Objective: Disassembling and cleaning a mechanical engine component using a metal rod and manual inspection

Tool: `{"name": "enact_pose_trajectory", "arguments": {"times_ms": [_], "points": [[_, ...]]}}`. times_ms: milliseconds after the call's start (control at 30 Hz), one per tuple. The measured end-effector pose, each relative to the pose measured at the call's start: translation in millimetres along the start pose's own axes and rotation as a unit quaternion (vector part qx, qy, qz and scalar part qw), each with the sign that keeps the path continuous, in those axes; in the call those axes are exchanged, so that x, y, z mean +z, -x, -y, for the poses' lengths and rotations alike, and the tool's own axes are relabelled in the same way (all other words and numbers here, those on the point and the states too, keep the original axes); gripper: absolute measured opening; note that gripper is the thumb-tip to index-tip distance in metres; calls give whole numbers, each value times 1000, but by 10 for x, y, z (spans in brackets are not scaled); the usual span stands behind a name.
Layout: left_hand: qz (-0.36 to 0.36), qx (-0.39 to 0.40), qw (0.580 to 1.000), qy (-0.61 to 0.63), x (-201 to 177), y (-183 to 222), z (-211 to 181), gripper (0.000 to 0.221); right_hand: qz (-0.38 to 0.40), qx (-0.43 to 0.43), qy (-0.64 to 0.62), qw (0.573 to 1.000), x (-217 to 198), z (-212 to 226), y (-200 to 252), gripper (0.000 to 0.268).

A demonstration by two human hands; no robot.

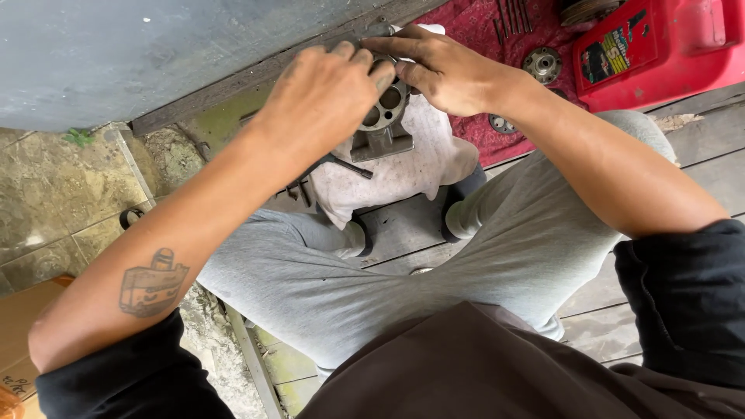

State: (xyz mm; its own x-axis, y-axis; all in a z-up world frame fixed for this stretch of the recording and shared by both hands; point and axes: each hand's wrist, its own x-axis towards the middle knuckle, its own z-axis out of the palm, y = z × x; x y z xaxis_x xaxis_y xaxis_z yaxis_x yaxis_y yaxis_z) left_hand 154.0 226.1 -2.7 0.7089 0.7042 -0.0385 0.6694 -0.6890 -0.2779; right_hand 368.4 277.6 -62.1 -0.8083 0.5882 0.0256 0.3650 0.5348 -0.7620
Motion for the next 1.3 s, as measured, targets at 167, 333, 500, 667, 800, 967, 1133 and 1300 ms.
{"name": "enact_pose_trajectory", "arguments": {"times_ms": [167, 333, 500, 667, 800, 967, 1133, 1300], "points": [[-21, 8, 979, -204, 191, -41, -28, 11, -11, -32, -11, 999, -15, -3, -2, 51], [-25, -117, 982, 144, 134, -41, -39, 47, -4, -17, -1, 1000, -2, -11, 3, 53], [1, -22, 1000, 22, 2, 24, 36, 28, -3, -24, -6, 1000, -27, 17, 10, 53], [0, 28, 998, -61, 48, 36, 88, 21, 1, -7, 1, 1000, -28, 41, 19, 52], [-9, -4, 996, 91, 227, 19, 59, 38, -7, -33, 12, 999, -9, 77, 2, 52], [19, -76, 982, 174, 125, 225, 163, 51, -8, -12, 30, 999, -11, 174, 24, 57], [21, -187, 891, 412, 958, 575, 271, 158, -1, -34, 108, 994, 17, 126, 68, 61], [29, -214, 899, 382, 1042, 386, 82, 161, -28, -42, 218, 975, 90, 335, 81, 68]]}}
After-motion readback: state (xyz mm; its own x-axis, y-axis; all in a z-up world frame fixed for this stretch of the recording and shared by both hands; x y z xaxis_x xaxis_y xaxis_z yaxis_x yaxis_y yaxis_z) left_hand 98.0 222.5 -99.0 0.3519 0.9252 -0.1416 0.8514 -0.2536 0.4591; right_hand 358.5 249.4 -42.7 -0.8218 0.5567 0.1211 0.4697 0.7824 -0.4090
